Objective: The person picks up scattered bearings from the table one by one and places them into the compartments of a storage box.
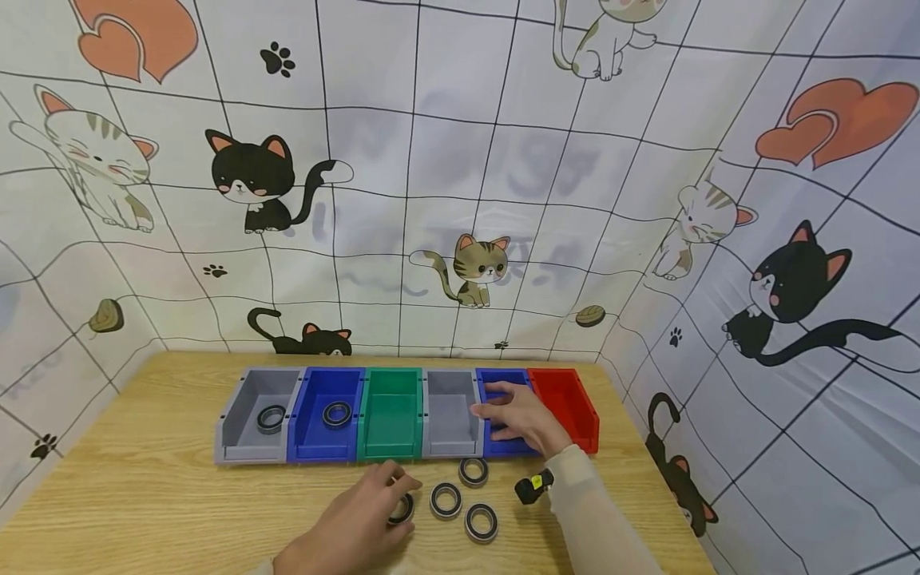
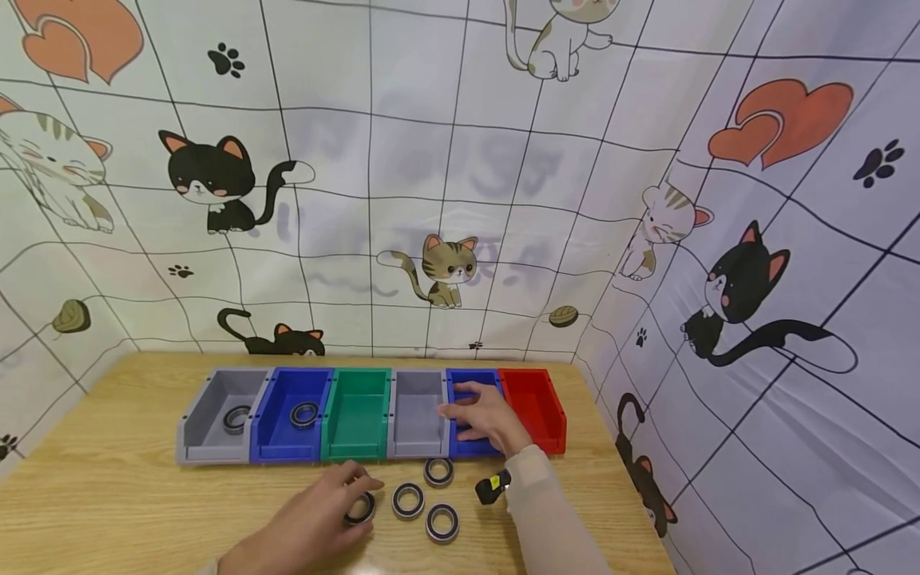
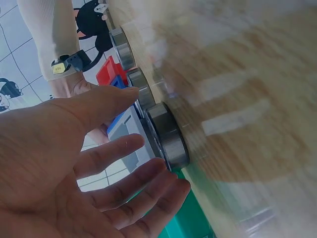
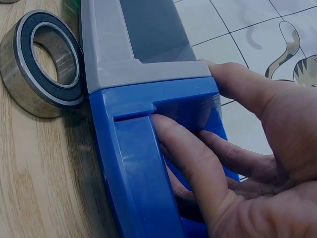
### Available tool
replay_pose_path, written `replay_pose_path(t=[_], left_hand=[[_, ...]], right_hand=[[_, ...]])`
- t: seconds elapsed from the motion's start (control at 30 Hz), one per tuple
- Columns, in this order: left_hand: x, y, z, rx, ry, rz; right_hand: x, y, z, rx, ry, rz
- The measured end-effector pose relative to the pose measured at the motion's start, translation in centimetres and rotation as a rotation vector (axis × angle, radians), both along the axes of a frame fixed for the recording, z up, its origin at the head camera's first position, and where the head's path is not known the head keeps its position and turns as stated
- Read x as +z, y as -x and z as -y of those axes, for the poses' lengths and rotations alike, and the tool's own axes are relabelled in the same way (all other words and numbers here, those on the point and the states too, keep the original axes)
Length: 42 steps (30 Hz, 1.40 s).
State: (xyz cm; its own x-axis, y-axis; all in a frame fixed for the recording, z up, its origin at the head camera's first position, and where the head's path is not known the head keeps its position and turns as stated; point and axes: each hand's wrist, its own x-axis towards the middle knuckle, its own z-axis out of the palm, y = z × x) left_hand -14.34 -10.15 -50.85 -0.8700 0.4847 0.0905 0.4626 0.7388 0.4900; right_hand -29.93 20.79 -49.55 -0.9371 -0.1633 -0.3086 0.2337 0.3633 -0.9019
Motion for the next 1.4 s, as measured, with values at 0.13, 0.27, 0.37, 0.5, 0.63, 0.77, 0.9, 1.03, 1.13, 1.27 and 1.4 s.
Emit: replay_pose_path(t=[0.13,0.27,0.37,0.5,0.63,0.77,0.9,1.03,1.13,1.27,1.4], left_hand=[[-0.14,0.09,-0.02,-0.023,0.009,-0.001],[-0.37,0.20,-0.06,-0.045,0.038,-0.024],[-0.46,0.34,-0.11,-0.067,0.086,-0.045],[-0.51,0.55,-0.17,-0.096,0.139,-0.040],[-0.48,0.70,-0.28,-0.110,0.163,-0.034],[-0.41,0.71,-0.32,-0.113,0.171,-0.052],[-0.39,0.67,-0.13,-0.117,0.156,-0.057],[-0.41,0.67,0.13,-0.133,0.138,-0.056],[-0.42,0.69,0.27,-0.145,0.129,-0.052],[-0.42,0.70,0.39,-0.152,0.126,-0.039],[-0.38,0.70,0.46,-0.154,0.125,-0.036]], right_hand=[[0.23,0.02,-0.04,0.006,-0.003,-0.003],[0.37,-0.02,-0.06,0.005,-0.005,-0.001],[0.42,-0.03,-0.06,0.005,-0.004,-0.001],[0.46,-0.02,-0.06,0.003,-0.005,-0.002],[0.53,-0.05,-0.04,0.000,-0.009,-0.005],[0.58,-0.07,-0.03,0.002,-0.009,-0.012],[0.60,-0.03,-0.05,0.006,-0.007,-0.019],[0.58,0.01,-0.04,0.004,0.000,-0.015],[0.46,0.00,-0.01,-0.001,0.007,-0.007],[0.33,-0.04,-0.03,0.000,0.007,0.001],[0.30,-0.07,-0.06,0.008,0.003,-0.003]])
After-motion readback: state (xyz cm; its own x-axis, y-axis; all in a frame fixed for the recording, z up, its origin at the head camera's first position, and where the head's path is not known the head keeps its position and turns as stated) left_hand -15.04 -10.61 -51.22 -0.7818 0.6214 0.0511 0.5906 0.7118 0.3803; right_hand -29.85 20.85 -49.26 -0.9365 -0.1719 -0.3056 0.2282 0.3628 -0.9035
